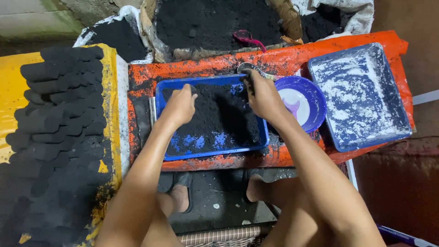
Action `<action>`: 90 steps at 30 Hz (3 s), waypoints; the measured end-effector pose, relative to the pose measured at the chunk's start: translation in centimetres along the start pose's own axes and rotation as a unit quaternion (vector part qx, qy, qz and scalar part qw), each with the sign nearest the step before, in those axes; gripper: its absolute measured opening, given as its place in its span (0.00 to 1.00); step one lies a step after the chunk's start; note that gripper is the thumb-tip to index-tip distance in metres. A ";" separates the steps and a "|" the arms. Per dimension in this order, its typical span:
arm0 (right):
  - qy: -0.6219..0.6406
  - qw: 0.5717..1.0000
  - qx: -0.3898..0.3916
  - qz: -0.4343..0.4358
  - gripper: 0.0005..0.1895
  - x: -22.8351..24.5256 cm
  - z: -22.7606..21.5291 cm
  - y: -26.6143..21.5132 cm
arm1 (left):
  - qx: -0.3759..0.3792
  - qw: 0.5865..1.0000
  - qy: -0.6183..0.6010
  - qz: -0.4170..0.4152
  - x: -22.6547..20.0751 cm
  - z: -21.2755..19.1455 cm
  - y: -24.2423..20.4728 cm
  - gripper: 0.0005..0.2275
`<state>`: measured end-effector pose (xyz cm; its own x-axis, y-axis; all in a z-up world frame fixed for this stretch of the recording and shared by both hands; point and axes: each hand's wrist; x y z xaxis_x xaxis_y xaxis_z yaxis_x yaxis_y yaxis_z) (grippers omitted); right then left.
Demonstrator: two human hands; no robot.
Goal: The person mixes a black granular substance in a blue tray by hand. They scoop a white liquid from a purple bowl using a pink spoon and pour it into the tray, then continue mixing the wet mixture with both hands.
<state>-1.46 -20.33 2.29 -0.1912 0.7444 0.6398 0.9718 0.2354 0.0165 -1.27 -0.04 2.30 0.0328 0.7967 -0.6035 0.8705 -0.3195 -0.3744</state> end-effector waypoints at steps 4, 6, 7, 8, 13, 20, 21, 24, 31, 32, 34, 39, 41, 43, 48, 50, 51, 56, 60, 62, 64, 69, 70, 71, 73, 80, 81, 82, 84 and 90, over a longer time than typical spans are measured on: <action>-0.064 0.997 -0.024 0.035 0.09 -2.6 1.3 0.6 | -0.077 0.996 0.025 0.021 2.1 1.6 2.2 0.11; -0.092 0.995 -0.031 0.039 0.11 -4.2 2.1 1.2 | -0.111 0.992 0.034 0.038 2.4 1.8 2.9 0.11; -0.092 0.995 -0.030 0.038 0.11 -3.7 2.0 1.1 | -0.112 0.992 0.033 0.037 2.2 1.9 2.7 0.11; -0.086 0.995 -0.023 0.040 0.13 -3.1 1.9 1.0 | -0.101 0.994 0.018 0.032 1.9 2.1 2.6 0.14; -0.057 0.998 -0.017 0.033 0.15 -1.2 1.1 0.8 | -0.107 0.993 0.031 0.032 1.3 1.9 2.6 0.20; -0.030 0.995 0.090 0.023 0.10 -0.6 1.3 0.5 | 0.034 0.999 0.006 0.027 0.0 0.3 0.6 0.18; -0.033 0.993 0.107 0.029 0.11 -1.1 1.6 0.7 | 0.076 0.997 0.010 0.025 -0.1 0.3 0.3 0.19; -0.064 0.992 0.104 0.037 0.08 0.3 0.6 0.1 | 0.102 0.992 0.066 0.018 -0.3 0.2 -0.1 0.18; -0.097 0.989 0.093 0.056 0.08 -2.1 1.3 0.7 | -0.010 0.997 0.074 0.025 3.4 2.5 3.6 0.11; -0.101 0.988 0.095 0.060 0.09 -1.9 1.1 0.6 | -0.022 0.997 0.064 0.030 3.4 2.4 3.4 0.10; -0.106 0.987 0.099 0.063 0.10 -1.5 1.1 0.7 | -0.035 0.997 0.054 0.033 3.7 2.3 3.4 0.09; -0.140 0.973 0.166 0.075 0.19 -0.7 1.4 0.3 | -0.046 0.997 0.012 0.057 2.7 2.2 3.1 0.10; -0.129 0.969 0.192 0.089 0.20 0.5 0.5 0.0 | -0.014 0.999 -0.003 0.030 1.0 1.4 1.8 0.14; -0.119 0.963 0.216 0.106 0.21 0.2 0.9 0.0 | 0.019 1.000 -0.018 0.005 0.6 1.1 1.3 0.18; -0.169 0.881 0.398 0.189 0.31 0.3 3.0 -2.0 | 0.101 0.994 0.020 -0.040 4.8 3.7 4.3 0.18; -0.173 0.888 0.381 0.190 0.31 -2.1 5.7 -2.6 | 0.078 0.995 0.054 -0.025 3.5 3.4 2.3 0.18; -0.177 0.894 0.366 0.186 0.31 -3.3 6.9 -2.9 | 0.052 0.995 0.086 -0.015 2.9 3.3 1.2 0.19; -0.106 0.934 0.279 0.197 0.26 -4.5 8.0 -3.0 | 0.002 0.993 0.115 -0.036 1.8 3.2 -0.6 0.25; -0.099 0.935 0.249 0.230 0.28 -6.3 7.7 -4.6 | -0.003 0.969 0.182 -0.167 7.2 7.0 0.7 0.29; -0.118 0.923 0.269 0.248 0.28 -4.5 8.1 -5.8 | 0.049 0.959 0.182 -0.212 4.9 8.1 -1.9 0.31; -0.140 0.912 0.282 0.263 0.27 -4.5 9.6 -5.7 | 0.094 0.946 0.180 -0.251 3.1 9.2 -2.9 0.33; -0.220 0.912 0.228 0.261 0.26 -7.0 14.5 -5.4 | 0.063 0.949 0.104 -0.290 5.8 14.9 0.2 0.33; -0.222 0.912 0.227 0.261 0.26 -6.7 13.9 -5.5 | 0.062 0.950 0.103 -0.288 5.7 14.9 0.4 0.33; -0.230 0.914 0.226 0.245 0.24 -6.1 13.5 -5.6 | 0.054 0.970 0.066 -0.228 5.9 14.9 0.3 0.26; -0.236 0.917 0.222 0.233 0.22 -5.0 12.0 -5.8 | 0.047 0.985 0.031 -0.164 5.6 14.3 -0.3 0.22; -0.180 0.923 0.252 0.229 0.18 -0.7 8.2 -7.0 | 0.087 0.927 0.216 -0.295 3.2 12.2 -2.9 0.27; -0.190 0.924 0.252 0.215 0.15 -1.0 8.8 -7.1 | 0.113 0.929 0.211 -0.281 3.7 13.1 -2.6 0.28; -0.190 0.925 0.251 0.215 0.15 -1.6 9.7 -6.9 | 0.112 0.929 0.212 -0.281 3.8 13.1 -2.2 0.28; -0.197 0.929 0.219 0.223 0.13 -3.0 11.5 -7.0 | 0.100 0.938 0.157 -0.292 3.8 13.7 -1.6 0.29; -0.242 0.935 0.216 0.144 0.11 -1.6 11.1 -7.2 | 0.102 0.956 0.156 -0.227 0.8 12.9 -3.4 0.23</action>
<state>-9.65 -16.29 -7.35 -0.0713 0.9868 0.1456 0.8663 0.1336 -0.4814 -10.56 -4.94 -6.04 -0.1536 0.9810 -0.1183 0.7165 0.0282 -0.6970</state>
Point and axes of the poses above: each hand's wrist, its own y-axis towards the middle knuckle, its own z-axis out of the palm, x = y × z, and after that the axes turned 6 degrees about x, right-handed
